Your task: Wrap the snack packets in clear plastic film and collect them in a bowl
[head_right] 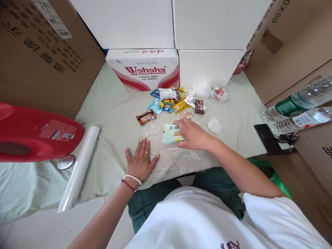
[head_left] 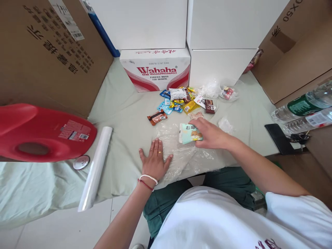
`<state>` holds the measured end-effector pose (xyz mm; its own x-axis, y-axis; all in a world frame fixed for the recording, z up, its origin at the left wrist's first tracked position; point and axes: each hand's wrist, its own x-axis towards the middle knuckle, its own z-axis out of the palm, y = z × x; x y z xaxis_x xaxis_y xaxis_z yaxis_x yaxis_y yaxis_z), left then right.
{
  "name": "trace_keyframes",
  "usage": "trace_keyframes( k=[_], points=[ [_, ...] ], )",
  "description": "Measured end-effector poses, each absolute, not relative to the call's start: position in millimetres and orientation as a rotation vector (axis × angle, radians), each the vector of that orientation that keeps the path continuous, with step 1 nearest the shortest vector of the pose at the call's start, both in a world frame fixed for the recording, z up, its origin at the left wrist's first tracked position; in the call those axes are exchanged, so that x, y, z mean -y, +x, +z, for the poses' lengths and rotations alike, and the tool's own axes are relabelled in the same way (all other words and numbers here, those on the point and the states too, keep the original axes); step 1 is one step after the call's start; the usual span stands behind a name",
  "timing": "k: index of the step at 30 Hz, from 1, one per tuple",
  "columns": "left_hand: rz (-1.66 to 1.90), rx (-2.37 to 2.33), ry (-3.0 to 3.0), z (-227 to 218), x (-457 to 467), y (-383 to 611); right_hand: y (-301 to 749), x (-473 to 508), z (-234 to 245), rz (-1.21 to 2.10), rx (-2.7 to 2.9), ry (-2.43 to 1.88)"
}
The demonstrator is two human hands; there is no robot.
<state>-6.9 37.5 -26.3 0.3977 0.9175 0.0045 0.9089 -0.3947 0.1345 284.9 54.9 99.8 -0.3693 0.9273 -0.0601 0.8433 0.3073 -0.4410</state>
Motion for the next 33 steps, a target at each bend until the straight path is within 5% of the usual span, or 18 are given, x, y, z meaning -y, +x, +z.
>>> trace_keyframes(
  k=[7, 16, 26, 33],
  points=[
    [0.115, -1.757, 2.450, -28.0, -31.1, -3.5, 227.5, -59.4, 43.2, 0.591, 2.646, -1.674],
    [0.345, -1.537, 2.443, -27.5, -34.4, -55.7, 302.4, 26.2, 32.3, 0.606, 2.296, -1.263],
    [0.688, -1.111, 2.873, 0.8, -27.4, -53.6, 275.1, 69.8, -17.8, 0.353, 2.293, -1.472],
    [0.351, -0.513, 2.968, 36.1, -63.4, 2.3, 276.8, 57.0, -10.0, 0.328, 2.354, -1.405]
  ],
)
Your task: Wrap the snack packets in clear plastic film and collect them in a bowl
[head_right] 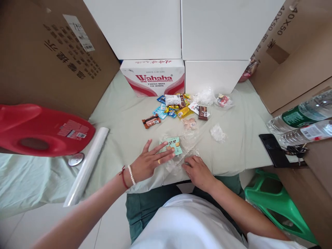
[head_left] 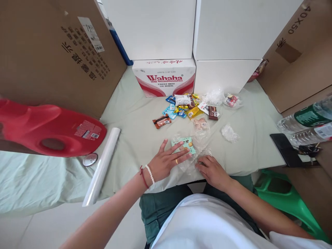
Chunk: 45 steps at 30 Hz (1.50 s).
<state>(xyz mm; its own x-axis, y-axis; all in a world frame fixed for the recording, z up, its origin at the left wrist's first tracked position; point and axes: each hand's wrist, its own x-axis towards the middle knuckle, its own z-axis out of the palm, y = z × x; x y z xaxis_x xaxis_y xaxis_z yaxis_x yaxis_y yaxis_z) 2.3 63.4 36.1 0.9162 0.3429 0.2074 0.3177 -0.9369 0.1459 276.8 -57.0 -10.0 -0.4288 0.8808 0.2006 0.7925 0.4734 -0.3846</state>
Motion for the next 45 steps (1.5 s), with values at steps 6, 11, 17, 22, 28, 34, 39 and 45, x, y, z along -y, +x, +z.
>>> trace_keyframes(
  k=[6, 11, 17, 22, 28, 34, 39, 45],
  points=[
    [0.129, -0.530, 2.878, 43.4, -87.7, -13.0, 285.8, 57.7, -5.3, 0.394, 2.252, -1.321],
    [0.233, -0.843, 2.650, 19.8, -80.1, -45.1, 295.2, 32.0, 8.6, 0.489, 2.213, -1.293],
    [0.436, -1.041, 2.338, -5.5, -70.4, -44.8, 299.3, -28.9, 40.0, 0.803, 2.122, -1.352],
    [0.675, -1.496, 2.005, -16.4, -68.4, -24.6, 303.8, -72.9, 41.2, 0.972, 1.986, -1.843],
    [0.842, -1.785, 1.905, -24.7, -62.5, -4.3, 283.7, -53.4, 59.5, 0.148, 2.151, -1.856],
    [0.855, -1.910, 1.939, -25.3, -69.1, -10.3, 240.3, -41.0, 44.9, 0.196, 2.647, -1.305],
    [1.146, -2.153, 2.113, -9.1, -40.9, -14.9, 237.8, -59.4, 18.7, 0.283, 2.633, -1.454],
    [0.726, -1.435, 2.561, 2.8, -23.4, 26.6, 241.2, -61.0, 13.6, 0.525, 2.505, -1.359]
  ],
)
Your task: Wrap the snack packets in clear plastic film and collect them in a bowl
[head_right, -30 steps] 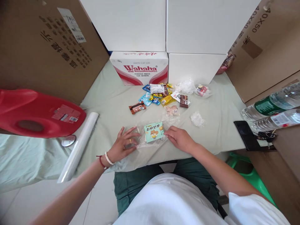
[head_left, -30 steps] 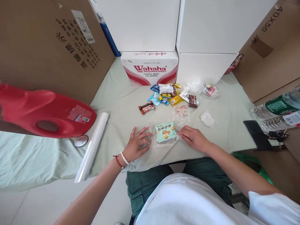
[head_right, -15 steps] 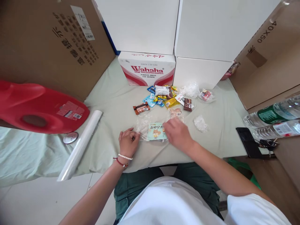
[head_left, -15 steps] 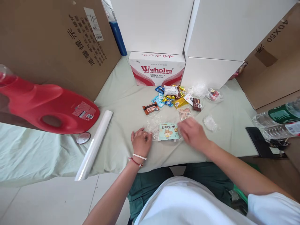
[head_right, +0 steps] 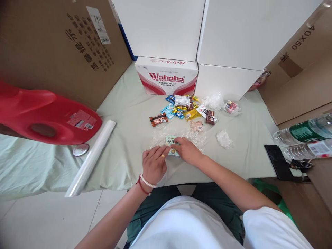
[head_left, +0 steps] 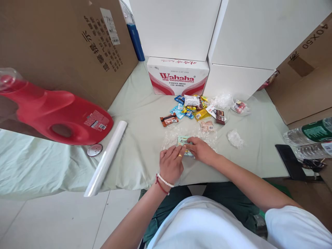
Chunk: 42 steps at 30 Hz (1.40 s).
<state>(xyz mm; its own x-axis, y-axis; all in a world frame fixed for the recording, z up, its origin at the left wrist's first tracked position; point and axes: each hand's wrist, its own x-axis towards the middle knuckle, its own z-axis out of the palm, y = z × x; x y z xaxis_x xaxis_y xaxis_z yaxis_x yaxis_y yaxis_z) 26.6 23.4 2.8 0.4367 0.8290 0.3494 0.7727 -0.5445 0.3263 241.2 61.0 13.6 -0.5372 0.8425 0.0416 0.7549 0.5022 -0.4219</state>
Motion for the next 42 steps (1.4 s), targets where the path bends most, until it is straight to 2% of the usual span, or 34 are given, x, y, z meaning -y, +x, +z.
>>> trace_keyframes(
  k=[4, 9, 17, 23, 27, 37, 40, 42],
  points=[
    [0.438, -1.499, 2.446, -2.0, -47.3, 45.8, 264.4, -84.1, 20.0, 0.835, 2.278, -1.284],
    [0.553, -1.435, 2.451, -1.8, -67.7, 52.7, 288.6, -136.7, 36.6, 0.581, 2.148, -1.647],
    [0.411, -1.407, 2.450, 4.2, -84.2, 65.2, 247.5, -173.9, 36.9, 0.443, 2.664, -1.786],
    [0.541, -1.374, 2.454, -1.8, -73.2, 59.5, 246.6, -165.4, 20.8, 0.586, 2.736, -1.522],
    [0.607, -1.442, 2.470, -3.3, -71.0, 62.5, 254.2, -164.4, 22.7, 0.668, 2.562, -1.415],
    [0.815, -1.801, 2.255, -9.8, -60.9, 68.1, 248.6, -153.8, 38.8, 1.003, 2.352, -1.623],
    [0.893, -1.911, 2.150, -16.2, -61.4, 68.3, 238.9, -143.5, 50.6, 0.969, 2.329, -1.607],
    [0.842, -1.984, 2.042, -20.7, -65.3, 67.9, 229.8, -127.7, 55.3, 0.834, 2.398, -1.655]
  ],
)
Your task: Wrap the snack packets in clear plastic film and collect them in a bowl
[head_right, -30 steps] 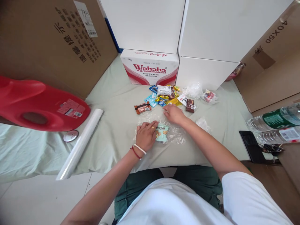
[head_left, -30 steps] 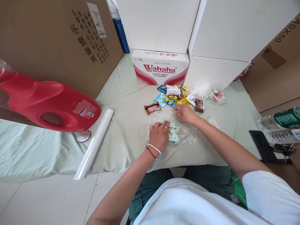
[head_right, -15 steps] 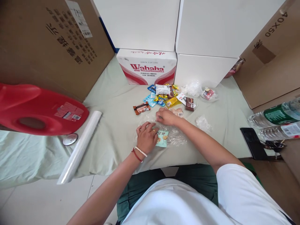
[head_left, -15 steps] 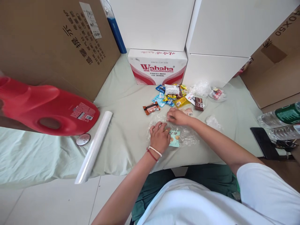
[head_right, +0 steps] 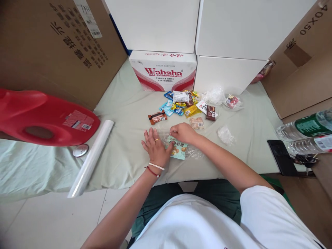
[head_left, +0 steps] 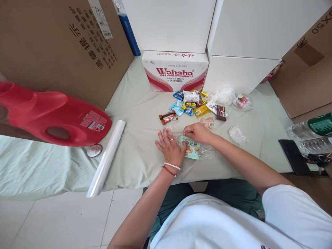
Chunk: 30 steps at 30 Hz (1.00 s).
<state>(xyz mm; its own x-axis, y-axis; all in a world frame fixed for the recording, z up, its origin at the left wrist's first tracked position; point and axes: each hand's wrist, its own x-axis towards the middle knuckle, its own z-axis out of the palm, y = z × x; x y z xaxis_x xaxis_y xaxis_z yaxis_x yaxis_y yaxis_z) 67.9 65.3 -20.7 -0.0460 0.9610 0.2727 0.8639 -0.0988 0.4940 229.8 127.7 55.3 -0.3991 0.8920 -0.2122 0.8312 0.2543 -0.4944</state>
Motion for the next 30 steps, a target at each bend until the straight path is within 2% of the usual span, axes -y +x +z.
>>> trace_keyframes(
  k=[5, 9, 13, 19, 25, 30],
  points=[
    [0.636, -2.068, 1.801, -28.1, -76.2, 55.5, 210.4, -71.4, 37.4, 0.354, 2.673, -1.735],
    [0.614, -1.913, 1.869, -28.1, -78.0, 28.5, 208.5, -39.2, 6.2, 0.178, 2.682, -1.599],
    [0.773, -1.690, 1.825, -26.7, -83.4, -2.1, 209.9, -24.6, -17.7, 0.119, 2.603, -1.502],
    [1.012, -1.393, 1.423, -8.9, -83.0, -3.2, 207.3, -15.7, -31.7, 0.063, 2.481, -1.468],
    [0.959, -1.175, 1.235, 14.2, -66.9, 35.1, 204.6, -12.8, -32.0, 0.092, 2.448, -1.497],
    [0.855, -1.397, 1.428, 12.9, -72.3, 28.0, 205.3, -11.6, -33.2, 0.096, 2.429, -1.486]
  ],
)
